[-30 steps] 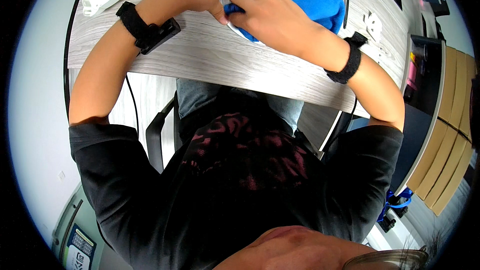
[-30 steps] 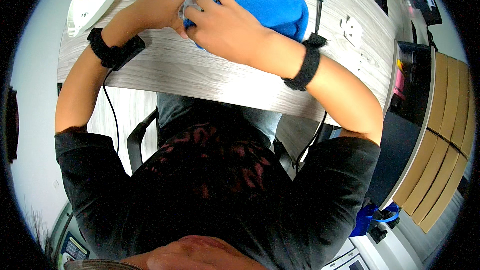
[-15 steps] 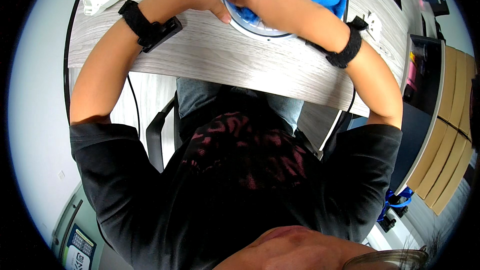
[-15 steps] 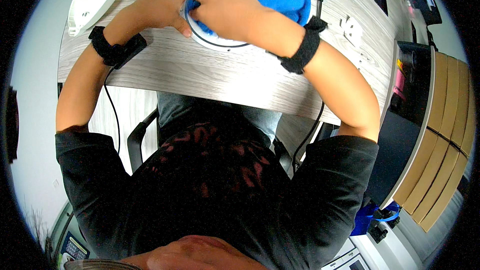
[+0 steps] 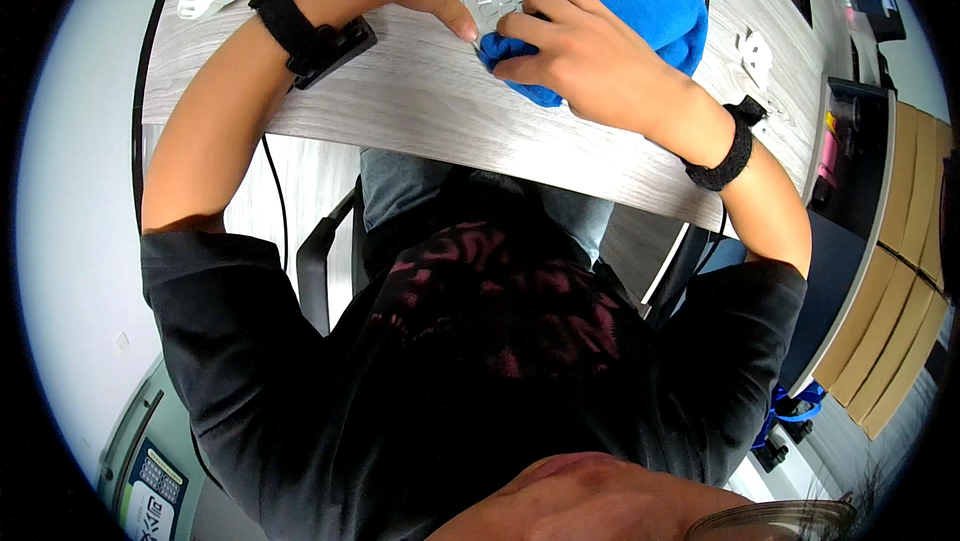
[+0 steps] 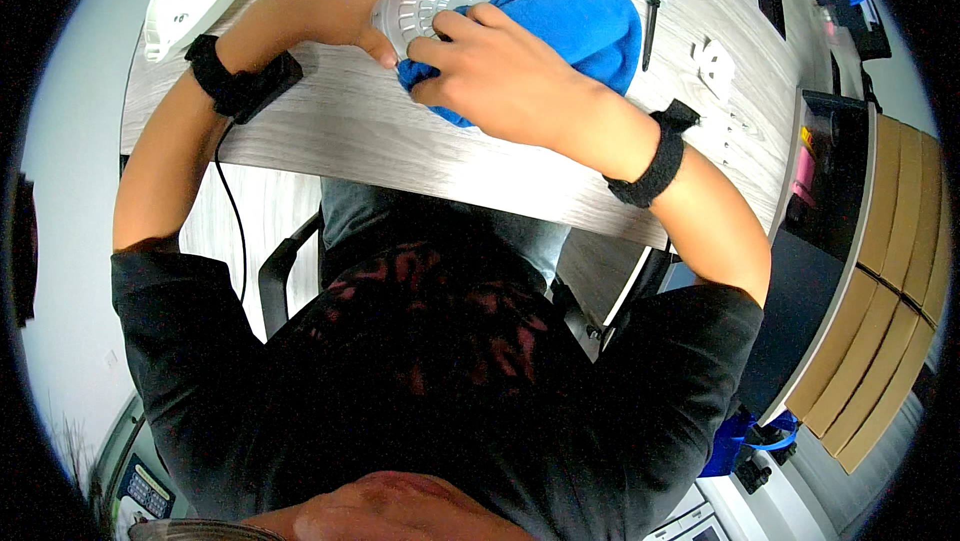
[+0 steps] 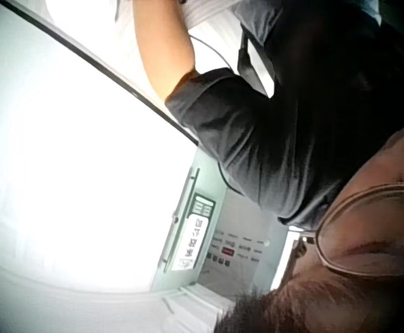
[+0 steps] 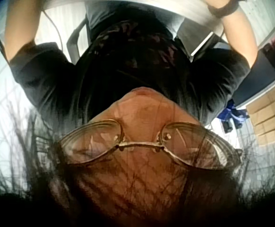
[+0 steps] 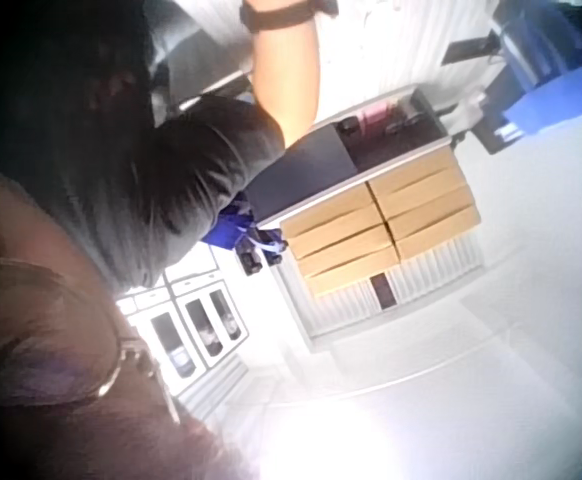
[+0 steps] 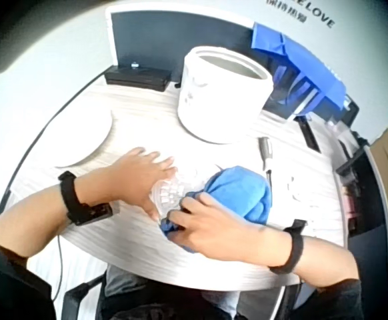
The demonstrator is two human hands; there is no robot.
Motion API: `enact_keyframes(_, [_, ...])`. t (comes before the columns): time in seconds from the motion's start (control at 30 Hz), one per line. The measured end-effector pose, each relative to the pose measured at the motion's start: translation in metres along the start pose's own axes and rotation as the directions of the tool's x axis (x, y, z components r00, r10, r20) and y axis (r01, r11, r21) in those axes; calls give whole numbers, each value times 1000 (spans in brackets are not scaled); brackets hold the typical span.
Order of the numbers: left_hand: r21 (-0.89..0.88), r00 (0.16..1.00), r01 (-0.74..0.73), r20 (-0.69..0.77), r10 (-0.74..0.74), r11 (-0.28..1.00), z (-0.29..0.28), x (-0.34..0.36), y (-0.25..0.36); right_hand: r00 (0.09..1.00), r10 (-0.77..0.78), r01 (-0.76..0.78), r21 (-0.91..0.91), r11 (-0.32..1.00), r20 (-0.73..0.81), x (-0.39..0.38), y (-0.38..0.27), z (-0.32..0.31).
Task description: The person wipes the exterior and interior of a white cylindrical appliance with a blue cloth, then wipes a circular metal lid. The person rotates the appliance to reach different sides and wipes the lid's surface and edges.
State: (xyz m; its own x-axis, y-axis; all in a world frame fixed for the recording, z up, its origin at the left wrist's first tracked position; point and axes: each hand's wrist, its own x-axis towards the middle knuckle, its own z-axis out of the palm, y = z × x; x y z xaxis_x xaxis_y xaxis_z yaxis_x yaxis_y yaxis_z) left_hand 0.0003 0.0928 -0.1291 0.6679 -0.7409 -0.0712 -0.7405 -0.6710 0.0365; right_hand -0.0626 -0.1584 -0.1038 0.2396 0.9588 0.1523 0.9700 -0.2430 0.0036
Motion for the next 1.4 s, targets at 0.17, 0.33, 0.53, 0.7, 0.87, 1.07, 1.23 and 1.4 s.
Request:
enact_keyframes(0.17, [33, 999, -9, 47, 7, 999, -2, 5, -11, 1000, -20, 20, -43, 999, 8, 8, 2, 2])
enact_keyframes(0.33, [121, 999, -3, 44, -2, 993, -14, 4, 4, 998, 36, -32, -104, 994, 42, 18, -5, 3])
enact_keyframes(0.53, [136, 1000, 2, 12, -3, 991, -11, 6, 4, 997, 75, -80, -166, 983, -32, 39, 1, 21])
enact_keyframes(0.7, [147, 1000, 20, 15, -22, 989, 7, 4, -7, 1000, -12, 12, -96, 995, -4, 28, -3, 11])
enact_keyframes(0.87, [167, 1000, -15, 15, 13, 986, 7, 8, -4, 996, -29, 31, -27, 999, 88, -13, -4, -12])
enact_keyframes(1.07, [172, 998, -4, 61, -6, 985, 1, 7, -1, 991, -52, 58, -46, 997, 124, -30, 6, -22])
enact_keyframes(1.23, [200, 998, 32, -57, -21, 979, -4, 5, 16, 994, -41, 54, -127, 990, 101, -15, -8, -13])
enact_keyframes(1.4, [219, 999, 1, 36, -9, 976, -11, 9, 23, 999, -6, 11, -140, 990, 37, 0, -19, -6])
